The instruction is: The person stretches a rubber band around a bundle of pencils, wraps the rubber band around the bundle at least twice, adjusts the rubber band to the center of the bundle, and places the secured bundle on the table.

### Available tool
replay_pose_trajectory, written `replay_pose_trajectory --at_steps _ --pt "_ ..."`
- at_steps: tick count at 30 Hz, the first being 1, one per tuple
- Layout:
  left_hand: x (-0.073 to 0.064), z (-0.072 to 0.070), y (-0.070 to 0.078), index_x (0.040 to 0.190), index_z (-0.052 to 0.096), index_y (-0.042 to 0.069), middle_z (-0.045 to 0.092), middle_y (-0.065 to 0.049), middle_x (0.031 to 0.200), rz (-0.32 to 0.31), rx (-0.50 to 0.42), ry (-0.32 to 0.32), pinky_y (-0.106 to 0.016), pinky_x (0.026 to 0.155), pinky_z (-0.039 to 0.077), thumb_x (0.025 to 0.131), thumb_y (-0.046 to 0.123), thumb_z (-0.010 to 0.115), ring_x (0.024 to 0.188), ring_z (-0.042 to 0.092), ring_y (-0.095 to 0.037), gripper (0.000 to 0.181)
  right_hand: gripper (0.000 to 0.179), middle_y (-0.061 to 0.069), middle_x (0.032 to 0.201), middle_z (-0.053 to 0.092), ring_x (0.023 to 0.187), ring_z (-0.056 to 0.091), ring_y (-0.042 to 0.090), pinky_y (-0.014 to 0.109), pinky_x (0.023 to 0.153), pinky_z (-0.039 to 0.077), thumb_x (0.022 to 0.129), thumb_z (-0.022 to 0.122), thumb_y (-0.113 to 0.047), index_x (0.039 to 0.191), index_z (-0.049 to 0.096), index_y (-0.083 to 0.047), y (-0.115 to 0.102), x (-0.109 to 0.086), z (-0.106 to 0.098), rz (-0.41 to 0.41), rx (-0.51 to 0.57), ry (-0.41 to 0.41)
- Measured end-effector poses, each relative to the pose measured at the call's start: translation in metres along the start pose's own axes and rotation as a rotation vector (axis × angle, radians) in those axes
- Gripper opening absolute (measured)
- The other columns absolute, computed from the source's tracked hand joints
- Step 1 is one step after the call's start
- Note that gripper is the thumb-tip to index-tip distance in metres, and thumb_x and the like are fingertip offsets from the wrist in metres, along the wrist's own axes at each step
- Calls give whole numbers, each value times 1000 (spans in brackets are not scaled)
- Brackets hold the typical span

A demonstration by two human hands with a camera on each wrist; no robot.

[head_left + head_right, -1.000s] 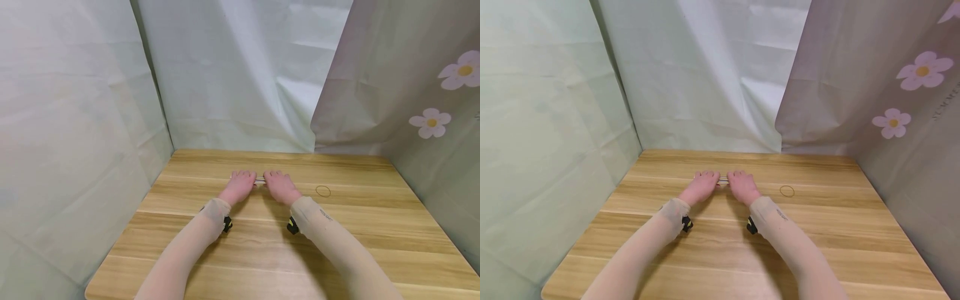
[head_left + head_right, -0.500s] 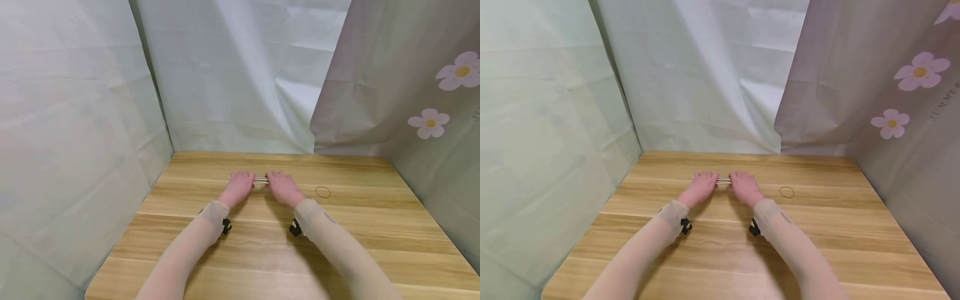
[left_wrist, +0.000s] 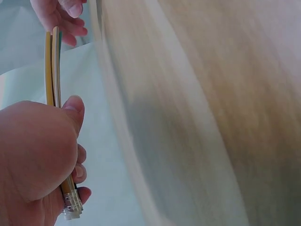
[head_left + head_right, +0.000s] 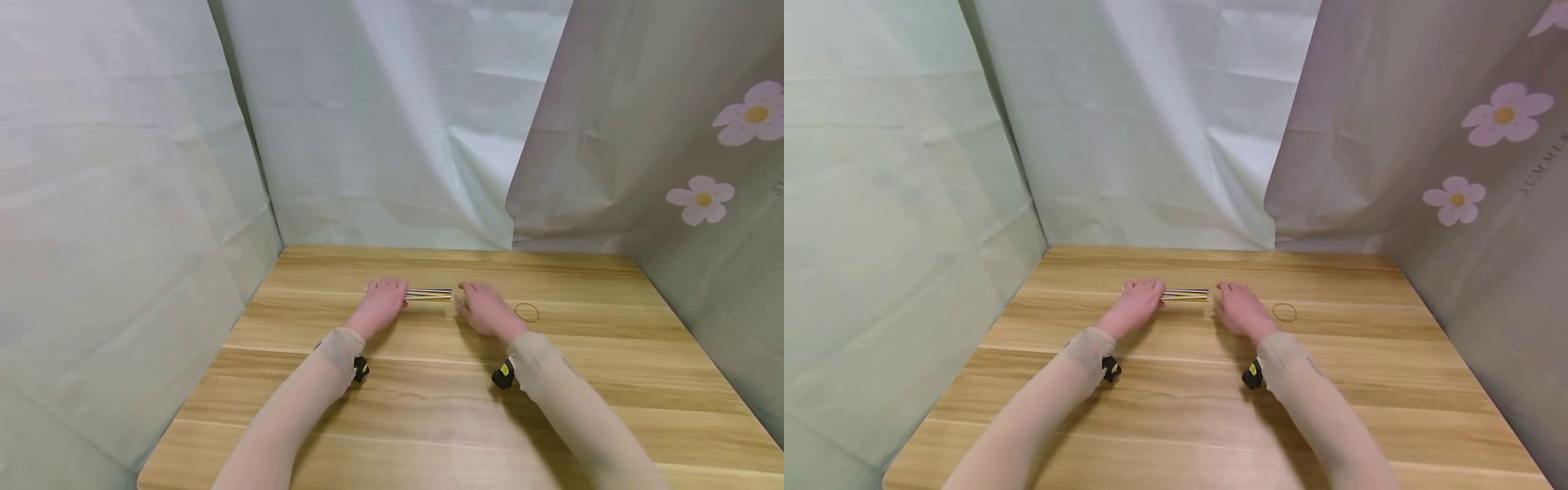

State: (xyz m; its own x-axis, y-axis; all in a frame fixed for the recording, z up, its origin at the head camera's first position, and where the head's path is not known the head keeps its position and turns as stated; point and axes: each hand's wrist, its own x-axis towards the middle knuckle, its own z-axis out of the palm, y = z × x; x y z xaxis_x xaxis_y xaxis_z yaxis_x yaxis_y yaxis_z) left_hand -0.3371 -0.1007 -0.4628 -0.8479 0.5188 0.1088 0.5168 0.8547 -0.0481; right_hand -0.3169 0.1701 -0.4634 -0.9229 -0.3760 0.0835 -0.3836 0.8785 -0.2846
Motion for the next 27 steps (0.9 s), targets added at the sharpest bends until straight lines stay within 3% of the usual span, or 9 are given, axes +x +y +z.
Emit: replay_pose_trajectory --at_steps 6,16,22,27 --pt "0 1 1 114 54 11 62 -3 101 27 6 7 -42 89 42 112 30 56 94 57 -22 20 57 30 154 51 146 45 47 59 120 34 111 59 -23 154 43 10 -12 -1 6 -37 -45 -42" --pt "0 -2 7 116 53 11 65 -4 102 42 0 25 -42 87 43 111 28 59 96 59 -23 19 52 31 155 46 145 44 47 60 117 39 108 45 -6 156 37 15 -25 -2 8 6 -182 4" --pt "0 -7 6 116 52 12 64 -3 102 51 -19 16 -41 88 43 112 28 58 94 58 -22 18 57 31 162 39 149 40 47 59 118 38 106 44 0 160 30 13 -27 -1 5 0 -200 1" --pt "-1 -8 3 115 53 13 64 -3 102 56 -63 15 -42 88 43 110 25 60 95 59 -23 15 61 29 164 37 151 38 47 61 118 37 107 51 -5 162 29 10 -23 -2 4 -16 -183 4"
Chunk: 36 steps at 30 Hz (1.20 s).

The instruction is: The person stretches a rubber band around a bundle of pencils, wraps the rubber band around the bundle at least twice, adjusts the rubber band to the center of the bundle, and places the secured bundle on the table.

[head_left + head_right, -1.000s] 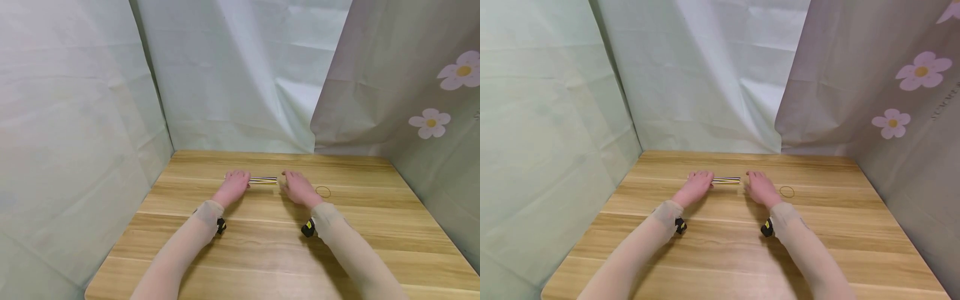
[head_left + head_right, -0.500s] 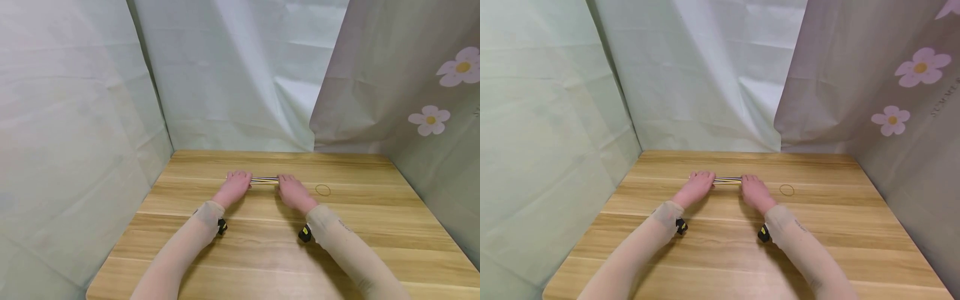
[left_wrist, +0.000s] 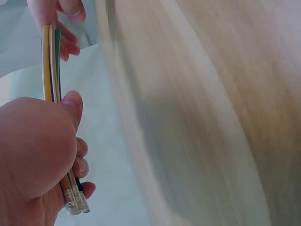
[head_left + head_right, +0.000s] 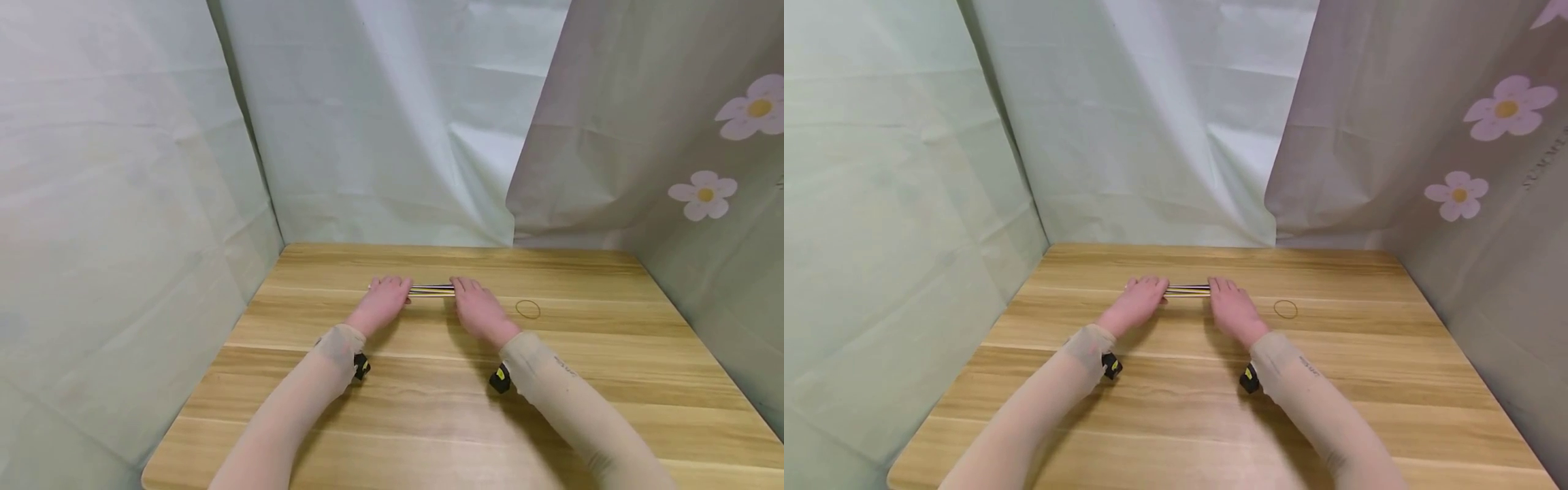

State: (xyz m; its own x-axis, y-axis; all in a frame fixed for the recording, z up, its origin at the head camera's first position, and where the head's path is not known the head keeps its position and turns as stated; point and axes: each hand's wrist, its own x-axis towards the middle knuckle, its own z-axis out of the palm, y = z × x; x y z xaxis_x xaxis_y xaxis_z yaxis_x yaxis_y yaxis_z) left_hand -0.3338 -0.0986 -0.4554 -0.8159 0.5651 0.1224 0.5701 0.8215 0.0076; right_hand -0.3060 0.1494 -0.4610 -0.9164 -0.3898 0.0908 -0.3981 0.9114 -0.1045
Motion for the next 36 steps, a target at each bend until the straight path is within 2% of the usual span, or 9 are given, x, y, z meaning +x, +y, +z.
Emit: replay_pose_trajectory --at_steps 5,10,14,18,23,31,34,36 --pt "-1 -3 -2 113 54 13 65 -2 103 -19 11 4 -42 88 43 110 25 60 98 59 -23 13 63 28 163 41 151 38 46 63 118 37 107 59 -13 161 33 9 2 -2 -2 15 -9 -4" --pt "-2 -5 1 113 53 13 64 -2 102 4 46 0 -41 85 42 110 24 59 96 58 -22 13 57 29 160 44 150 40 46 61 117 38 109 51 -14 158 36 12 -1 -2 -1 12 -27 -44" --pt "-2 -5 3 112 52 11 64 -3 102 16 71 4 -41 84 42 111 25 59 94 58 -22 16 57 29 161 43 150 39 45 59 118 39 108 46 -12 158 36 12 -4 0 3 30 -31 -43" --pt "-1 -6 6 111 52 11 63 -4 100 0 76 13 -40 83 42 111 26 59 92 57 -22 17 59 29 164 38 152 36 46 60 119 37 107 46 -10 159 33 14 -5 1 3 48 13 -29" --pt "1 -6 6 112 53 10 63 -4 100 1 94 14 -40 83 42 112 28 58 92 57 -22 18 60 31 167 32 154 32 47 57 124 29 106 51 -8 157 30 18 -6 1 2 34 87 -24" --pt "-1 -6 2 112 52 11 62 -4 102 -10 79 10 -40 85 41 111 27 58 94 57 -23 17 67 34 168 26 156 26 48 55 126 21 106 55 -5 160 23 18 -3 -1 1 -13 272 -43" --pt "-2 -6 1 111 52 11 61 -4 100 -13 73 16 -40 83 39 112 28 57 93 56 -24 17 67 35 166 29 156 27 48 55 126 21 105 56 -5 160 24 16 -1 -2 2 -5 259 -39" --pt "-1 -6 0 111 52 11 60 -4 100 -12 86 20 -39 81 38 112 29 56 92 55 -23 18 67 35 166 30 156 27 48 55 126 22 105 56 -5 160 25 17 1 -2 4 0 212 -50"
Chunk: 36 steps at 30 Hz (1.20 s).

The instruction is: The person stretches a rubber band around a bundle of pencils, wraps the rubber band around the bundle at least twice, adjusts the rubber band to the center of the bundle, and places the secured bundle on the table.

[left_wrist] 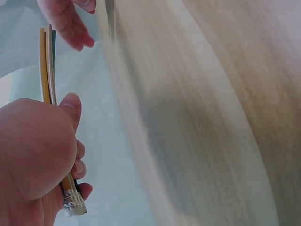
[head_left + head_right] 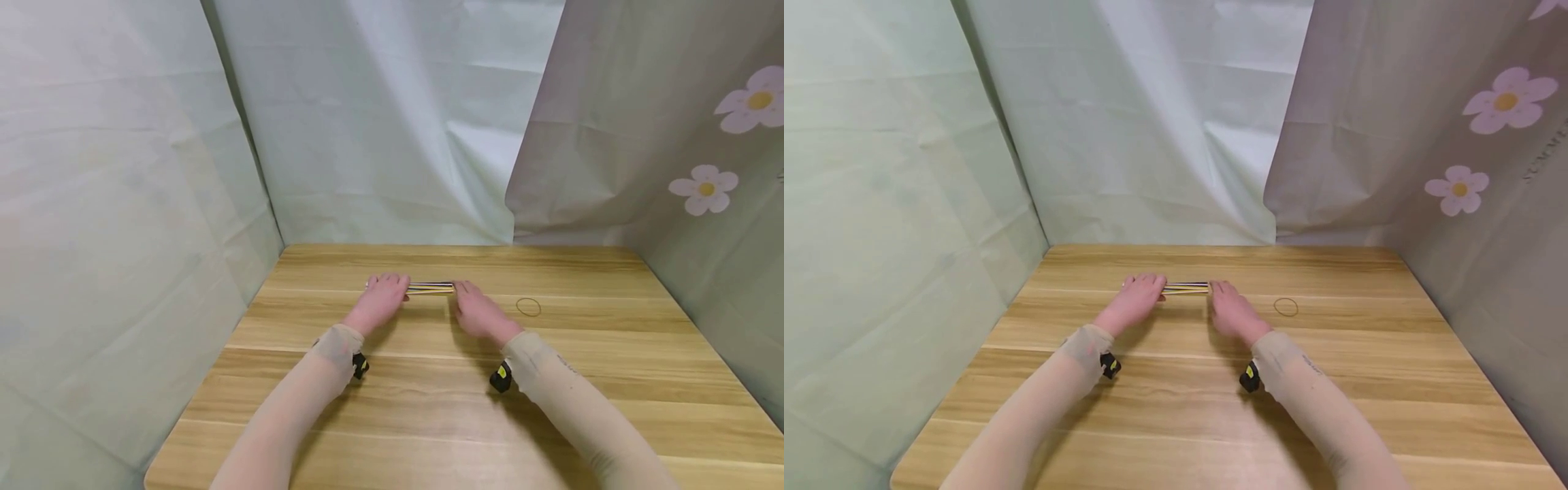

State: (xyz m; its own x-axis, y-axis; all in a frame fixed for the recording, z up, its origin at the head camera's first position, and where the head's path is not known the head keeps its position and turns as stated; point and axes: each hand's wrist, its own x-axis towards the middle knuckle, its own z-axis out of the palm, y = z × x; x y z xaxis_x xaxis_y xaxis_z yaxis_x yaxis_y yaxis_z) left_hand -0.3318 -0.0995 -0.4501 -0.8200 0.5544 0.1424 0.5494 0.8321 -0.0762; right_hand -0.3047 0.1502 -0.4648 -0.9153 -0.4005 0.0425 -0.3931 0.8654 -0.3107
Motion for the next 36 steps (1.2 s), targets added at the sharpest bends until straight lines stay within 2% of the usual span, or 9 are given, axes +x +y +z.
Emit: replay_pose_trajectory --at_steps 6,12,21,28,36 --pt "1 2 3 113 51 9 60 -3 97 26 64 -7 -39 81 43 111 28 57 88 55 -22 20 61 38 164 29 157 23 50 54 127 22 106 51 -8 153 30 24 -1 2 1 -27 -180 -56" --pt "0 0 7 112 51 8 60 -4 96 29 84 5 -39 80 41 111 29 58 87 53 -21 22 55 37 162 36 156 25 51 52 127 22 105 47 -7 149 38 25 -2 3 2 -43 -310 -33" --pt "0 -5 6 115 53 11 62 -3 101 11 69 -19 -39 85 42 110 27 59 92 56 -20 18 64 33 165 32 157 22 50 54 127 20 100 50 0 159 30 16 -2 1 -5 0 -240 -36" --pt "0 -7 7 112 53 9 62 -4 97 31 80 -7 -40 82 42 110 26 61 87 54 -21 19 68 37 164 32 157 21 52 53 128 18 98 52 -2 157 27 21 -5 4 -7 -20 -251 -52" --pt "1 -9 6 113 52 12 62 -2 100 19 62 -33 -38 82 41 111 26 58 89 54 -20 15 72 30 169 27 160 16 46 53 128 18 94 49 7 162 25 13 -3 2 -9 23 -185 -54"
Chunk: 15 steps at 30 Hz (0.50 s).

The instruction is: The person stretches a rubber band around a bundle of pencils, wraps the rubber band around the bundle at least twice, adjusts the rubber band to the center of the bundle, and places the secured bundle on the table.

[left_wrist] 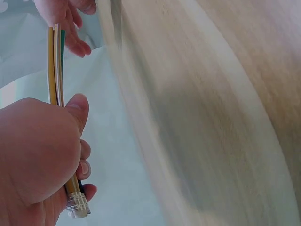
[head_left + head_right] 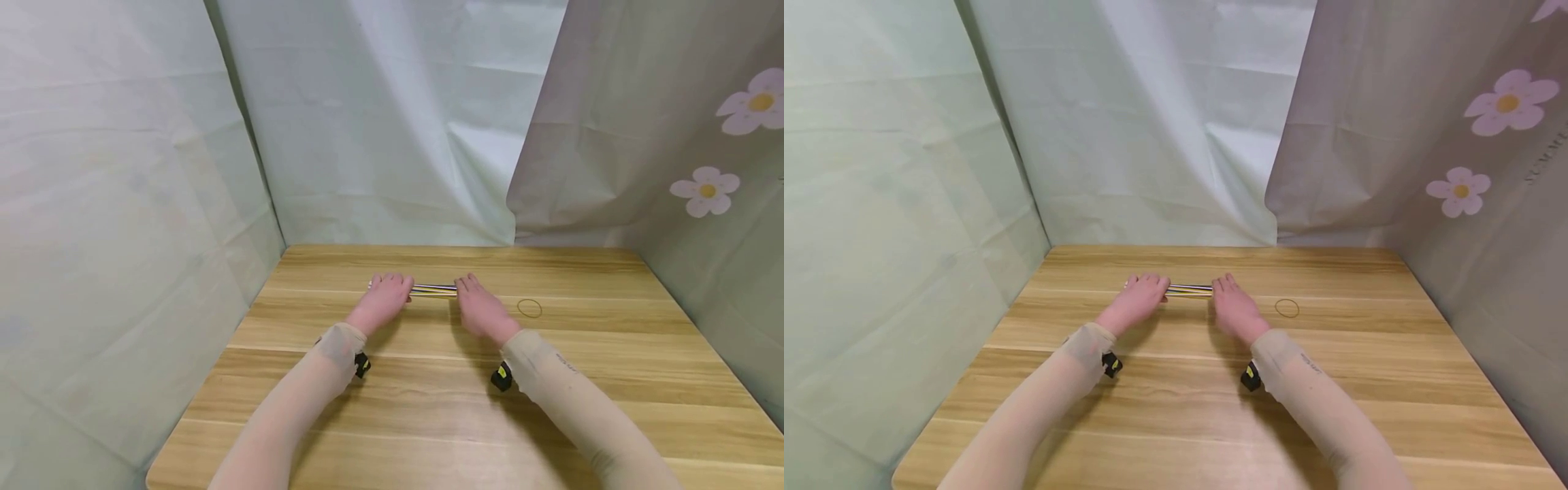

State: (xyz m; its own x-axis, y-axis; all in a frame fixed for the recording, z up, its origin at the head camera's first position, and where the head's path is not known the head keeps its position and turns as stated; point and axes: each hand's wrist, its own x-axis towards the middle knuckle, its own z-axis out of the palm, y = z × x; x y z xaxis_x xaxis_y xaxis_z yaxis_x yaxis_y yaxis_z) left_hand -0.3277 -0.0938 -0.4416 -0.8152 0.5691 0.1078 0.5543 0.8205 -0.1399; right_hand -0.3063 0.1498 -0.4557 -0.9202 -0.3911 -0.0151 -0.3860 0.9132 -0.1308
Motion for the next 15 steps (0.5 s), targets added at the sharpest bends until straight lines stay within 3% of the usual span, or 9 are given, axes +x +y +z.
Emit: replay_pose_trajectory --at_steps 9,15 --pt "3 4 2 112 52 11 62 -4 99 33 14 10 -40 82 42 111 30 58 88 54 -21 20 66 35 165 31 158 19 51 52 128 18 97 52 0 157 30 19 0 -1 0 -51 -93 -10" --pt "3 4 0 113 54 12 63 -2 100 16 -55 -14 -41 86 44 111 27 59 90 56 -20 15 64 33 166 32 158 19 50 55 127 20 102 53 -3 158 30 17 4 -2 0 -42 4 4"
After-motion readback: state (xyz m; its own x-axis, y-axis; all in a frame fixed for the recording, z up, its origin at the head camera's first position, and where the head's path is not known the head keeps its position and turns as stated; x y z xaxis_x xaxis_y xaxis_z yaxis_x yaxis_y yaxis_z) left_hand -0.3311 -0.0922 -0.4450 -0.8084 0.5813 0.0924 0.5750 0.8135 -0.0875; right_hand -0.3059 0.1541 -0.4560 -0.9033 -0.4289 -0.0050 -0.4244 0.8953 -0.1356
